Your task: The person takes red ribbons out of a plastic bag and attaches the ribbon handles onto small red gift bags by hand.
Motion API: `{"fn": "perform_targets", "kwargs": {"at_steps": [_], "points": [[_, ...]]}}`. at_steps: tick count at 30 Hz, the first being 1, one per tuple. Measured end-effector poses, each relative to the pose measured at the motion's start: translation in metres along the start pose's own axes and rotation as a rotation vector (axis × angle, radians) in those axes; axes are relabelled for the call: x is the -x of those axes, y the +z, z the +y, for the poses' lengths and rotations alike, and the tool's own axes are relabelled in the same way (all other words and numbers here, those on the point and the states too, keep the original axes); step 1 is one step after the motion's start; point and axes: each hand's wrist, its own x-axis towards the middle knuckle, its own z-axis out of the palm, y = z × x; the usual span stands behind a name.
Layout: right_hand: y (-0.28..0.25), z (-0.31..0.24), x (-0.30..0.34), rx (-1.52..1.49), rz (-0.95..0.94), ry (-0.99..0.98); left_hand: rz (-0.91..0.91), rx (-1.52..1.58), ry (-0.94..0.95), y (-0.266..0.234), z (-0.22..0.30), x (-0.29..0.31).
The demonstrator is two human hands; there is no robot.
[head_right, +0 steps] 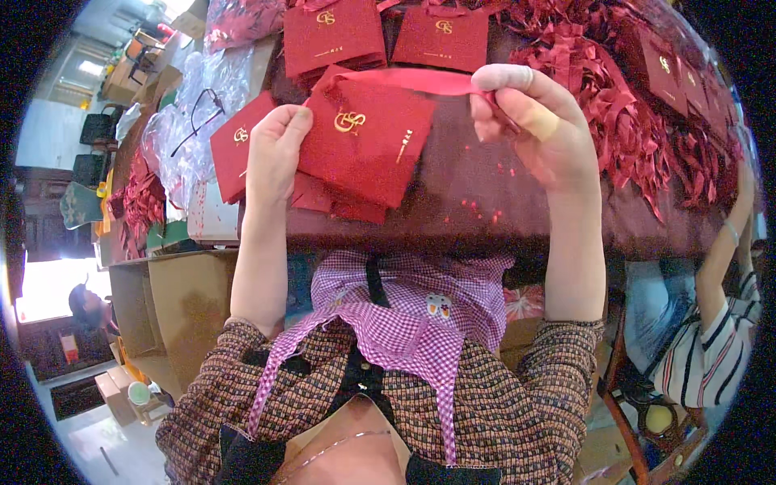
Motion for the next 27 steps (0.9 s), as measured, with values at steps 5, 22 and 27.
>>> {"fn": "perform_targets", "kwargs": {"at_steps": [5,22,27], "points": [[0.022,-0.003,0.015,0.215,0.097,-0.126,-0.051,-0.060,0.000,0.010,-0.005,-0.002],[0.081,0.078,0.012,0.773,0.100,-0.145,-0.316,-0.531,0.111,-0.004,0.007,0.018],[0.081,0.092,0.005,0.941,0.047,-0.126,-0.329,-0.335,0.081,-0.008,0.008,0.020]]}}
